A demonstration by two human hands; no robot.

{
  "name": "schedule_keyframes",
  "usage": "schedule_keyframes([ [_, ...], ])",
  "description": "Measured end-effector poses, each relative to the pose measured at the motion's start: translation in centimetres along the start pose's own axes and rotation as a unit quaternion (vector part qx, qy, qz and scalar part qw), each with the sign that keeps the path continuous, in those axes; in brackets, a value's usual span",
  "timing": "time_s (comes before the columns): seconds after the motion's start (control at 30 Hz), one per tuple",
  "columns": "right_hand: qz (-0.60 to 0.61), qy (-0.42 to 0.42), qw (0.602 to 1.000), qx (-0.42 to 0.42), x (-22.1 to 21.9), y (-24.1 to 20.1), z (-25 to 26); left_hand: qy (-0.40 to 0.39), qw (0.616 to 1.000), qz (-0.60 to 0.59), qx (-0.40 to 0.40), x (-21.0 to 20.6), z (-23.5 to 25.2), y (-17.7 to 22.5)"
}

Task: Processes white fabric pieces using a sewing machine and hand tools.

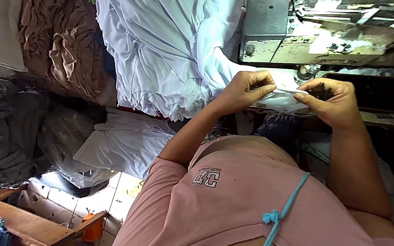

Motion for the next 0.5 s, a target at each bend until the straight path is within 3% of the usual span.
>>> schedule_keyframes([
  [0.1, 0.028, -0.015, 0.999, 0.01, -0.6, 0.0, 0.8, -0.015, 0.991, -0.129, 0.039, 0.5, -0.2, -0.7],
  [0.33, -0.06, 0.045, 0.997, -0.005, -0.9, -0.3, 1.6, 0.016, 0.963, -0.236, 0.128, -0.3, -0.5, -2.6],
  [0.5, -0.15, 0.086, 0.981, 0.087, -1.1, -2.1, 1.7, 0.023, 0.957, -0.262, 0.126, -0.7, -0.2, -2.3],
])
Point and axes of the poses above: each hand's wrist, its own z-axis towards the middle knuckle, its own x-axis out of the back of the hand, y = z × x, the point moved 4 cm from there along z, towards the middle knuckle, and after that the axes turned 11 degrees about -y, right-handed, at the moved point
